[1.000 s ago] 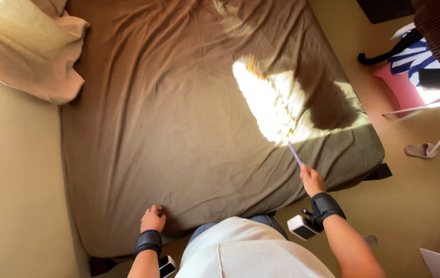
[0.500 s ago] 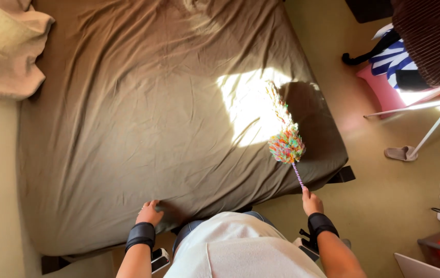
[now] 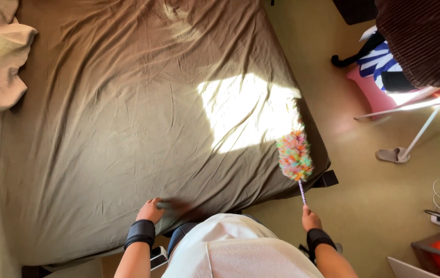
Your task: The person uses a colorful duster to wipe a wall, then dusts the frame and stand of a black screen, and finally dusts the surface of a bed with a brown sheet. The duster is used continuously across these surfaces.
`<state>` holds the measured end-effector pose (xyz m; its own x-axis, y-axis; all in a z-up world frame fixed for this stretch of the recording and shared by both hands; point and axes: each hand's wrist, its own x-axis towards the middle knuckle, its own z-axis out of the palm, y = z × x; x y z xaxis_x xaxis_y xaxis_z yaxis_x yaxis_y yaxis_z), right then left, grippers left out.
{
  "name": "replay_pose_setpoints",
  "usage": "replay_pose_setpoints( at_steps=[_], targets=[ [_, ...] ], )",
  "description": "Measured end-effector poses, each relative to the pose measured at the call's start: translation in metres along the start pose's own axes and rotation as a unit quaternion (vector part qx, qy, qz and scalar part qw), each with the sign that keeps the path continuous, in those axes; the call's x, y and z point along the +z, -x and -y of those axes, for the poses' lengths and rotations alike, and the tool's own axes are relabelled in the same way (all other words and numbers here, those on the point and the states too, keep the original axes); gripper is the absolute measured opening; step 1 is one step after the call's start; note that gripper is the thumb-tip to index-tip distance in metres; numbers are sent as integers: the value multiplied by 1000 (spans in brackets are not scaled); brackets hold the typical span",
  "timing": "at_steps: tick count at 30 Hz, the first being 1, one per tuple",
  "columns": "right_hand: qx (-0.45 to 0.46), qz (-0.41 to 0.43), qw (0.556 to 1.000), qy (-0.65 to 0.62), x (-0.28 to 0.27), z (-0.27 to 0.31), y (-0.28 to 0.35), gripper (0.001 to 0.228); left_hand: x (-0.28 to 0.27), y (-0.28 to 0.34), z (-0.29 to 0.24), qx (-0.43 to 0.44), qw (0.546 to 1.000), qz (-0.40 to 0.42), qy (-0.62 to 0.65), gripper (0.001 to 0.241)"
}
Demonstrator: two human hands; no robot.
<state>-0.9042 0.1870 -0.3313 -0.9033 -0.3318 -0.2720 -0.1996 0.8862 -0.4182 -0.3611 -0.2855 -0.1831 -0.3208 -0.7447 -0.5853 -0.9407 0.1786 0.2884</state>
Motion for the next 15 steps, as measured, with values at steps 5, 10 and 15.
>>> replay_pose_setpoints(
  at_steps=[5, 10, 15],
  targets=[
    [26, 23, 999, 40, -74, 75, 7, 61, 9, 10, 17, -41, 999, 9, -16, 57],
    [-29, -73, 981, -180, -110, 147, -3, 64, 28, 13, 19, -77, 996, 24, -48, 56],
    [-15, -5, 998, -59, -46, 62, -33, 65, 20, 25, -15, -59, 997, 28, -27, 58]
  ],
)
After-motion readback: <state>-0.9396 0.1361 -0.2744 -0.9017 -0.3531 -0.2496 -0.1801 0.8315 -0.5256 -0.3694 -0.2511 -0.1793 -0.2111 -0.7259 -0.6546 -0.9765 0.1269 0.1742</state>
